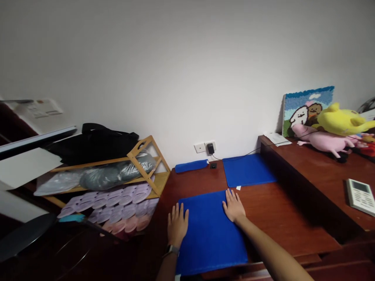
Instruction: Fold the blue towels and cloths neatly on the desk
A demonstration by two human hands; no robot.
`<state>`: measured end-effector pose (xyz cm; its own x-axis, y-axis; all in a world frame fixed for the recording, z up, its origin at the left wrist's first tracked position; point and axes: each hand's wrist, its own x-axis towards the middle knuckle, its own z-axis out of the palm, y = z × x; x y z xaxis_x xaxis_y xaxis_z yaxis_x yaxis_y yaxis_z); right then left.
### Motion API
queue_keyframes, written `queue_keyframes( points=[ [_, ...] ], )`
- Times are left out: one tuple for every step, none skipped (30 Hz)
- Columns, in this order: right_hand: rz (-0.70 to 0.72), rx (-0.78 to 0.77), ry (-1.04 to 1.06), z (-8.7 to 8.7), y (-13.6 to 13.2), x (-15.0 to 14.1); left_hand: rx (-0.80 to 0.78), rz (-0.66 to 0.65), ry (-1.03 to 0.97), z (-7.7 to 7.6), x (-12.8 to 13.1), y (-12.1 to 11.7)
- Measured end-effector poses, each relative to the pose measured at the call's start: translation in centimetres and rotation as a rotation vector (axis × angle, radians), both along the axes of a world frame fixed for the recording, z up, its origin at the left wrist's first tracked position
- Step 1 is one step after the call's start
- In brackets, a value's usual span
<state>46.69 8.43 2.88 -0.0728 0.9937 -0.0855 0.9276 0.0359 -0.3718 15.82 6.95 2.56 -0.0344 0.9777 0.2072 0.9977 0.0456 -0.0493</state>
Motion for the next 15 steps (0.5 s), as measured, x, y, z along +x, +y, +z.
queue_keyframes(
  points=[
    [0.001, 0.001, 0.004, 0.0, 0.0, 0.0, 0.033, -0.054, -0.011, 0.2, 1.8, 0.2],
    [-0.002, 0.003, 0.007, -0.1, 0.0, 0.0, 0.049, -0.131, -0.026, 0.5, 3.9, 0.4],
    [-0.005, 0.005, 0.007, -0.2, 0.0, 0.0, 0.047, -0.23, -0.049, 0.6, 6.2, 0.6],
    [-0.009, 0.006, 0.003, -0.3, 0.0, 0.0, 0.029, -0.325, -0.073, 0.7, 8.4, 0.8],
    [-0.01, 0.007, -0.002, -0.4, 0.0, 0.0, 0.0, -0.38, -0.095, 0.7, 10.4, 1.0],
    [-0.01, 0.008, -0.007, -0.5, 0.0, 0.0, -0.033, -0.405, -0.117, 0.5, 12.0, 1.2],
    [-0.01, 0.01, -0.012, -0.7, 0.0, 0.0, -0.064, -0.405, -0.136, 0.4, 13.1, 1.5],
    [-0.009, 0.013, -0.016, -0.8, 0.1, 0.0, -0.089, -0.383, -0.152, 0.2, 13.5, 1.7],
    [-0.008, 0.016, -0.017, -1.0, 0.1, 0.0, -0.104, -0.347, -0.162, 0.1, 13.3, 2.0],
    [-0.009, 0.019, -0.019, -1.1, 0.1, 0.0, -0.112, -0.301, -0.166, 0.0, 12.5, 2.1],
    [-0.011, 0.022, -0.022, -1.2, 0.1, 0.0, -0.113, -0.25, -0.164, -0.1, 11.2, 2.3],
    [-0.012, 0.023, -0.028, -1.3, 0.0, 0.0, -0.113, -0.196, -0.158, -0.1, 9.6, 2.4],
    [-0.015, 0.024, -0.038, -1.4, 0.0, -0.1, -0.114, -0.141, -0.148, -0.1, 7.8, 2.4],
    [-0.016, 0.026, -0.05, -1.4, 0.0, -0.2, -0.114, -0.091, -0.138, 0.0, 5.9, 2.4],
    [-0.015, 0.027, -0.065, -1.4, 0.0, -0.3, -0.113, -0.049, -0.128, 0.1, 4.1, 2.4]
  ],
)
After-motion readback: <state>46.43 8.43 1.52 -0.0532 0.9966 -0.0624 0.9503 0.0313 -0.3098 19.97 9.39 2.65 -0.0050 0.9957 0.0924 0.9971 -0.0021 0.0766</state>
